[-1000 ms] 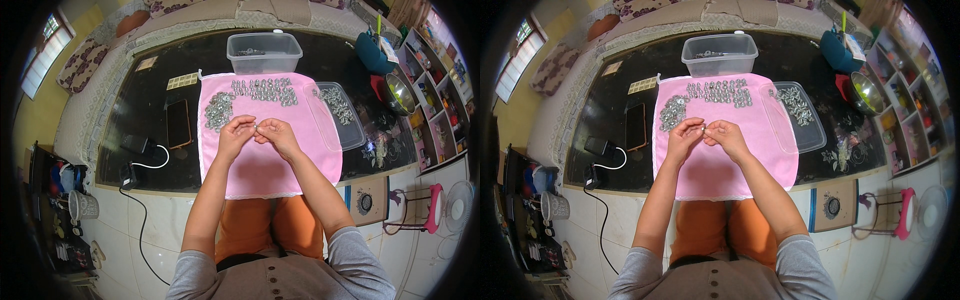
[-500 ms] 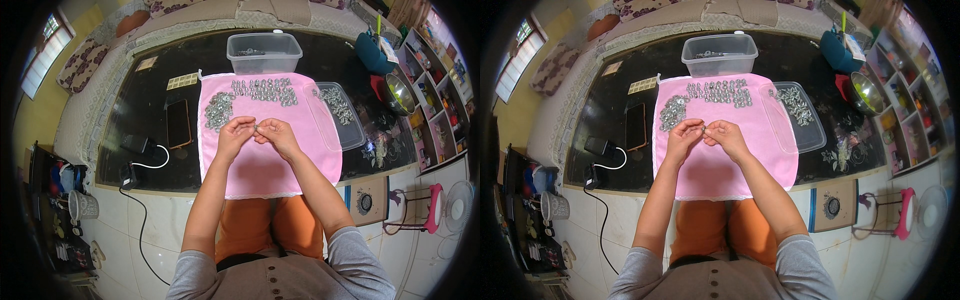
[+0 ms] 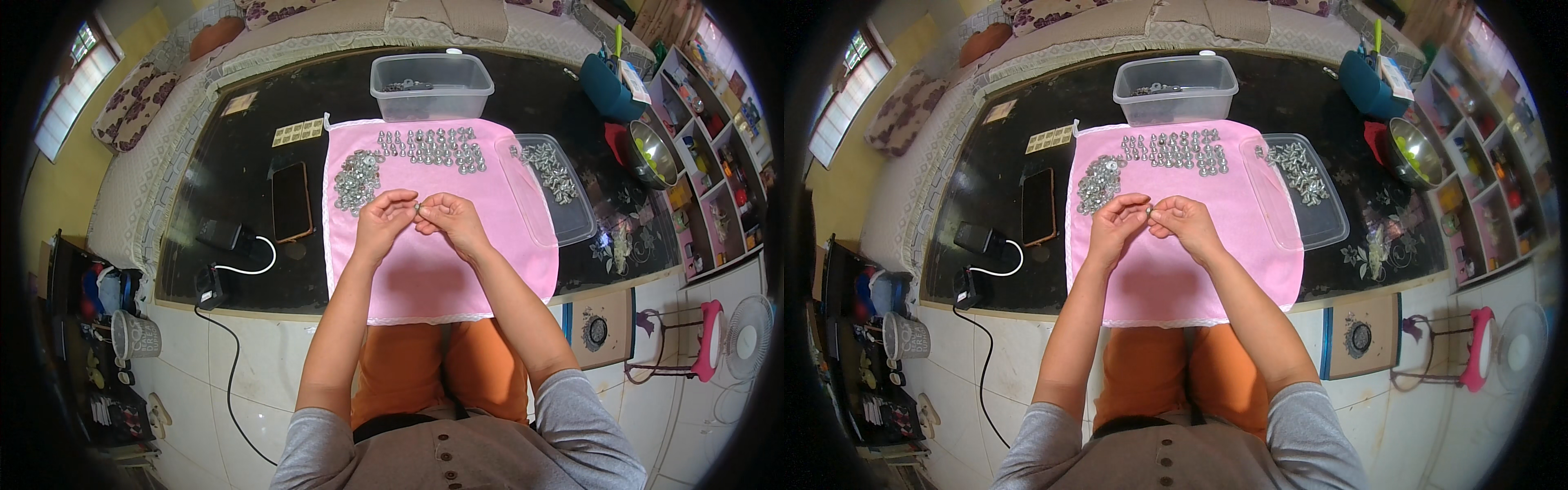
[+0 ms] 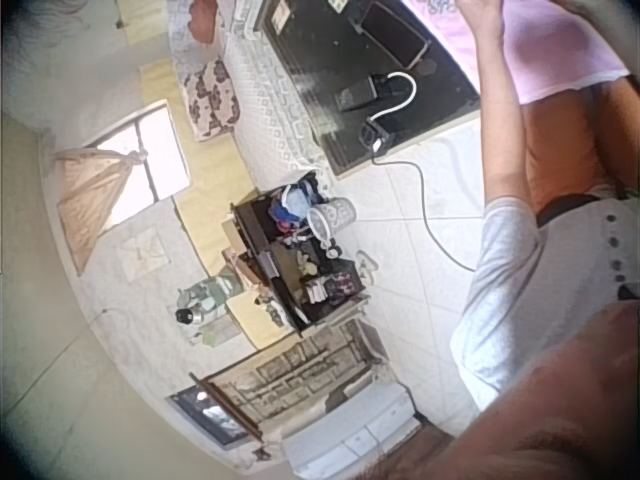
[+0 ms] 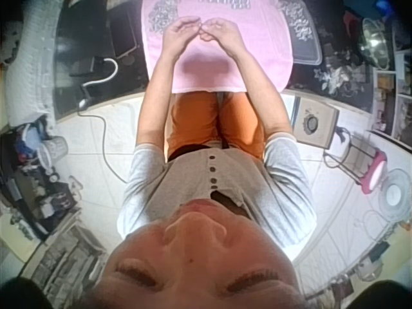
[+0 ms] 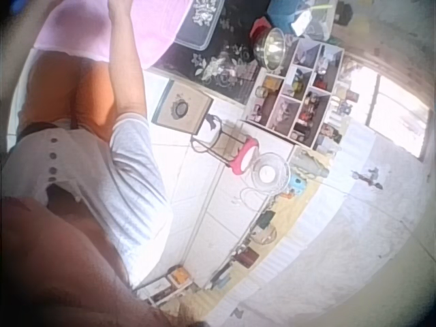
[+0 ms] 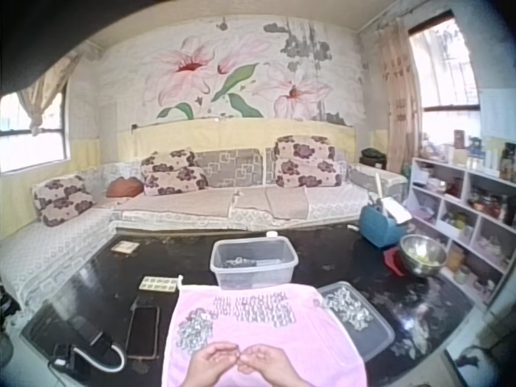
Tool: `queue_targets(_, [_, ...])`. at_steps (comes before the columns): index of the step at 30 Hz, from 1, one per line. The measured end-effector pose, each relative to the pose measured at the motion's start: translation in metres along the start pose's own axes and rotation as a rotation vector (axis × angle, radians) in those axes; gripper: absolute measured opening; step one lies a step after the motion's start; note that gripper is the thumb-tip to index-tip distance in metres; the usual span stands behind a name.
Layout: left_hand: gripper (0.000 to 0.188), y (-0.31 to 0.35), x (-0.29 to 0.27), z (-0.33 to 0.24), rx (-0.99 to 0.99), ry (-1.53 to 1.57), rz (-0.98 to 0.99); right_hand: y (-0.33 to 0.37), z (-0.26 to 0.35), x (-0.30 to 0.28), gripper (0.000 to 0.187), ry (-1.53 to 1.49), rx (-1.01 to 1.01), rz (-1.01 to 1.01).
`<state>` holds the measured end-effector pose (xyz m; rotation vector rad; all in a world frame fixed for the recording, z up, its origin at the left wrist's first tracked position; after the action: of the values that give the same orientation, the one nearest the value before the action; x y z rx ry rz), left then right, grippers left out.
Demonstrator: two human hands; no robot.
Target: The person picks up metal parts from a table and joins them together by hand, placing the assembled units onto a pink cloth.
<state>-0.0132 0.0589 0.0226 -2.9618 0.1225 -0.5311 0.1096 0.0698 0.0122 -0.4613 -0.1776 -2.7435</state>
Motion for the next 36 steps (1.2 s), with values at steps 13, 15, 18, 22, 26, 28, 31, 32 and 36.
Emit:
queue_targets(13, [0.022, -0.0002, -0.0010, 0.0027, -0.009, -0.029, 0.012, 0.0005, 0.0011, 0.0007, 0.014, 0.002, -0.004, 0.005])
queue_targets(15, [0.022, 0.0002, -0.0007, 0.0004, 0.008, 0.005, 0.009, 0.0002, 0.0007, 0.0003, 0.013, 0.003, -0.002, 0.004])
queue_targets(18, [0.022, 0.0000, -0.0005, 0.0020, -0.042, -0.054, 0.016, 0.0002, 0.0004, 0.0000, 0.014, 0.003, 0.000, 0.002])
queue_targets(22, [0.021, 0.0009, 0.0010, 0.0002, -0.014, -0.007, 0.033, 0.0011, 0.0020, 0.0012, 0.014, 0.005, -0.001, 0.001])
queue_targets(26, [0.020, 0.0006, 0.0018, -0.0015, -0.044, -0.050, 0.020, 0.0004, 0.0007, -0.0003, 0.014, 0.007, 0.006, 0.000])
queue_targets(28, [0.020, 0.0005, 0.0017, -0.0008, -0.044, -0.036, 0.020, 0.0005, 0.0008, 0.0003, 0.014, -0.001, 0.001, 0.009])
queue_targets(31, [0.019, -0.0002, -0.0011, 0.0018, -0.038, -0.023, 0.008, 0.0002, 0.0010, 0.0007, 0.014, -0.001, -0.011, 0.020])
queue_targets(32, [0.019, -0.0002, -0.0025, 0.0020, -0.031, -0.023, -0.006, 0.0004, 0.0008, 0.0010, 0.014, -0.002, -0.010, 0.021])
queue_targets(36, [0.018, 0.0000, -0.0017, 0.0014, -0.044, -0.011, -0.013, 0.0005, 0.0002, 0.0002, 0.014, -0.008, -0.016, 0.014])
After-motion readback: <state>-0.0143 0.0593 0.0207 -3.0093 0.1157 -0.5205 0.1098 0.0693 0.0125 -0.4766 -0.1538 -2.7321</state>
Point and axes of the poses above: each hand's wrist, its own y-axis away from the middle knuckle, its own x-axis out of the palm, z = x × y, the point moved 6 cm from there along -y, towards the middle knuckle, and after that the axes turned 1 degree about -y, right-handed, at the moved point
